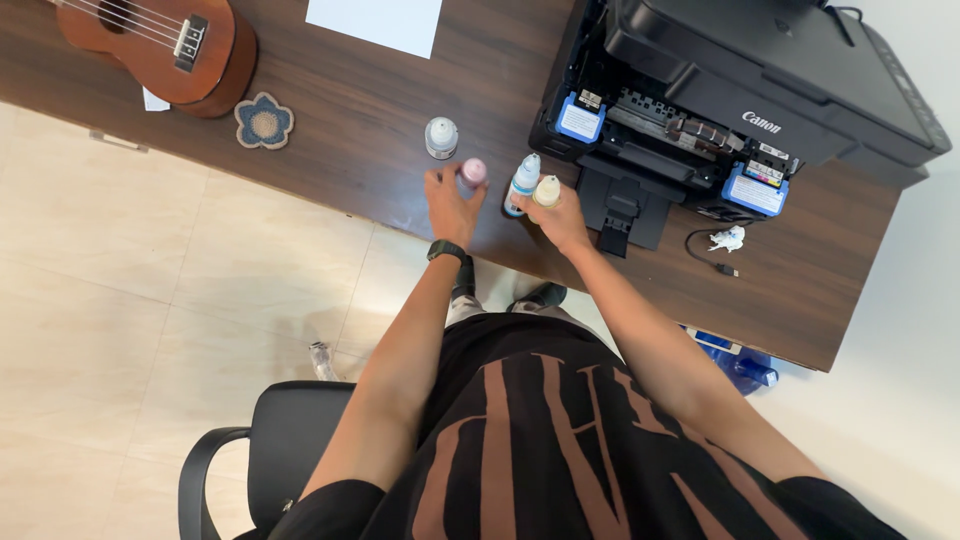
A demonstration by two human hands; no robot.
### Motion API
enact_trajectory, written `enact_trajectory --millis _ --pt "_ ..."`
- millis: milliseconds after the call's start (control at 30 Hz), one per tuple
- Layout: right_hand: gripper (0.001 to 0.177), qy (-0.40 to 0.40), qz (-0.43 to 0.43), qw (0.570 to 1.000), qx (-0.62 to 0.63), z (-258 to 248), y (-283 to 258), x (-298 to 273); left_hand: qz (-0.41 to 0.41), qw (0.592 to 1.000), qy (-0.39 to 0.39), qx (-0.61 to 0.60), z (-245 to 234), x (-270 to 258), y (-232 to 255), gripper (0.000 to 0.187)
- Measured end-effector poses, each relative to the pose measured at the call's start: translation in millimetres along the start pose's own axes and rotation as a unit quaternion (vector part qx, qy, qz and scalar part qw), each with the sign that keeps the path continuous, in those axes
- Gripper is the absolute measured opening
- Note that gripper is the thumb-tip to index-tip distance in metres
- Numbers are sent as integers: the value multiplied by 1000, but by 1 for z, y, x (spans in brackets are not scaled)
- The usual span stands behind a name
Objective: The person cleans the interior and exterior of a Canon printer using a tissue. They wipe the ink cartridge area, the scanner glass, and the top cover. The person also moves ink bottles and a roll of paper towels during the process.
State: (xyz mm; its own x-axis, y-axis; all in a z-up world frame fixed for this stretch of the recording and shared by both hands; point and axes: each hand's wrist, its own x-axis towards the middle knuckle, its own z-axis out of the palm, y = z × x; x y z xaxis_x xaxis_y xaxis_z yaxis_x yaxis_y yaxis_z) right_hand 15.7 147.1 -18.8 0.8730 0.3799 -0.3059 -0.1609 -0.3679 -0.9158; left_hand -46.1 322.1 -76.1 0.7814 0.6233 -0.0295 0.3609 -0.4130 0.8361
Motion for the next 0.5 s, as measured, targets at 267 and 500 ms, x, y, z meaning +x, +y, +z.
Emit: enact_trajectory --millis 267,500 --pt "34 -33 -65 997 -23 9 -12 47 46 971 44 -229 -34 15 -54 48" --pt "35 -112 15 991 71 43 -21 100 90 963 -118 -224 -52 74 -71 45"
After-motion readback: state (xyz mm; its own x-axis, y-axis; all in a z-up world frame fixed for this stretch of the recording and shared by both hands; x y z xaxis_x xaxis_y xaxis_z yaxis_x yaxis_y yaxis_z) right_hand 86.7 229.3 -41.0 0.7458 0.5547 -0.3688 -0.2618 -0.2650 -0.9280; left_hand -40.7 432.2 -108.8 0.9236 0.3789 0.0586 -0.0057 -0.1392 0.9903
